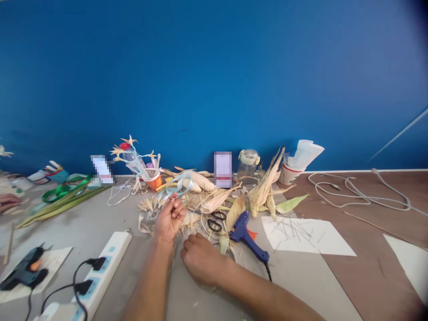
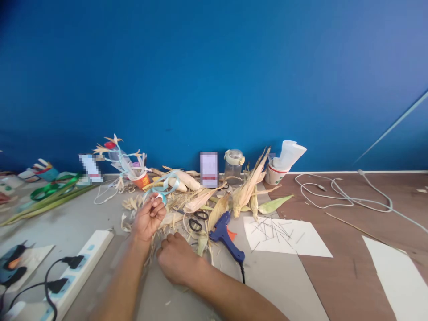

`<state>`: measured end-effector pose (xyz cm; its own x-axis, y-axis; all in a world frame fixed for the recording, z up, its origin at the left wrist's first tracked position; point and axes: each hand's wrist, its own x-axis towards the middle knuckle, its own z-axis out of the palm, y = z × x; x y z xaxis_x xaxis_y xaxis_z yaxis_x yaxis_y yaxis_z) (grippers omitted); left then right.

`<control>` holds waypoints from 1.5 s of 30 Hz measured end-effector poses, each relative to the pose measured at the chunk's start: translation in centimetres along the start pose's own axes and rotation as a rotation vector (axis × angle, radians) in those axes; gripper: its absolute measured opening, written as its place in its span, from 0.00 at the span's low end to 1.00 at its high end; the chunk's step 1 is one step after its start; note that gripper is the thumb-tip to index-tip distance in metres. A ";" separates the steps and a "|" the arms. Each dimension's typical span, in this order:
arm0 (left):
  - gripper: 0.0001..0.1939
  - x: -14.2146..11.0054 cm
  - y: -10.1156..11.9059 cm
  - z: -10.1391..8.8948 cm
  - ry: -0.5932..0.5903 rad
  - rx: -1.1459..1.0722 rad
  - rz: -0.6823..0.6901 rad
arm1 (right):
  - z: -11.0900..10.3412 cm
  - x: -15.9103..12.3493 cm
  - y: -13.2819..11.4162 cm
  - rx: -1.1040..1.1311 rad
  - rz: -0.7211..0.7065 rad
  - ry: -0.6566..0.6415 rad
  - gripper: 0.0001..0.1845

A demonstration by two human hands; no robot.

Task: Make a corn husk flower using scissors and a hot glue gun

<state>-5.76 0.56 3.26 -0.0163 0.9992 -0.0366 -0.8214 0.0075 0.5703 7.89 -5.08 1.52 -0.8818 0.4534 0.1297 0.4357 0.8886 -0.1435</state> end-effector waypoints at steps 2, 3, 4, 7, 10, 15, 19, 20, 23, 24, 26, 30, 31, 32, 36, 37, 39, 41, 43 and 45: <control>0.04 0.0 -0.1 0.1 0.008 0.025 0.020 | -1.1 -0.2 1.0 0.015 0.031 -0.004 0.06; 0.04 0.0 -0.1 0.1 0.012 0.034 0.035 | -2.0 -0.4 1.8 0.036 0.076 0.016 0.06; 0.04 0.0 0.0 0.0 0.016 0.037 0.051 | -3.0 -0.7 2.8 0.073 0.136 0.052 0.06; 0.04 0.1 0.1 -0.1 0.030 0.027 0.095 | -6.2 -2.1 6.1 0.255 0.407 0.212 0.09; 0.07 0.2 -0.3 -0.1 0.036 0.077 0.095 | -7.8 -3.3 8.3 0.565 0.594 0.430 0.08; 0.13 -0.7 -2.3 1.3 -0.023 0.310 -0.062 | -6.9 -2.8 8.1 0.875 0.620 0.551 0.04; 0.15 -1.4 -3.7 2.4 -0.022 0.417 -0.079 | -5.4 -1.6 7.3 0.905 0.621 0.533 0.05; 0.15 -1.4 -3.9 2.5 -0.018 0.426 -0.072 | -5.1 -1.4 7.2 0.898 0.629 0.521 0.05; 0.11 -1.3 -4.2 2.5 0.020 0.444 -0.026 | -4.5 -1.3 7.0 0.886 0.664 0.456 0.05; 0.11 -1.3 -4.2 2.4 0.037 0.448 -0.013 | -4.4 -1.3 6.9 0.892 0.668 0.440 0.05; 0.11 -1.1 -4.2 2.2 0.064 0.448 0.001 | -4.2 -1.3 6.7 0.928 0.651 0.440 0.11; 0.13 -0.8 -4.3 1.9 0.088 0.432 0.008 | -4.1 -1.0 6.6 1.154 0.589 0.473 0.22; 0.13 -0.8 -4.3 1.9 0.094 0.427 0.013 | -4.1 -0.9 6.7 1.224 0.591 0.484 0.22; 0.13 -0.8 -4.3 1.9 0.101 0.421 0.017 | -4.2 -0.8 6.8 1.279 0.604 0.512 0.20; 0.12 -0.6 -4.1 1.8 0.123 0.354 0.027 | -4.8 -1.3 7.0 1.207 0.593 0.707 0.17; 0.12 -0.5 -4.0 1.7 0.124 0.332 0.023 | -5.0 -1.5 7.0 1.129 0.545 0.723 0.17; 0.11 -0.4 -3.9 1.6 0.121 0.292 0.010 | -5.3 -2.0 6.9 0.946 0.409 0.682 0.23; 0.11 -0.4 -3.9 1.5 0.114 0.258 -0.011 | -5.2 -2.2 6.7 0.763 0.295 0.620 0.28; 0.11 -0.5 -3.9 1.4 0.105 0.230 -0.025 | -4.8 -2.1 6.5 0.620 0.241 0.614 0.23; 0.10 -0.6 -4.1 1.4 0.093 0.212 -0.036 | -4.3 -1.8 6.4 0.525 0.237 0.665 0.15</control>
<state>-1.59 -0.04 2.11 -0.0495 0.9904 -0.1294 -0.6847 0.0607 0.7263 13.04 0.09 4.58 -0.4201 0.7138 0.5604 0.3104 0.6933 -0.6504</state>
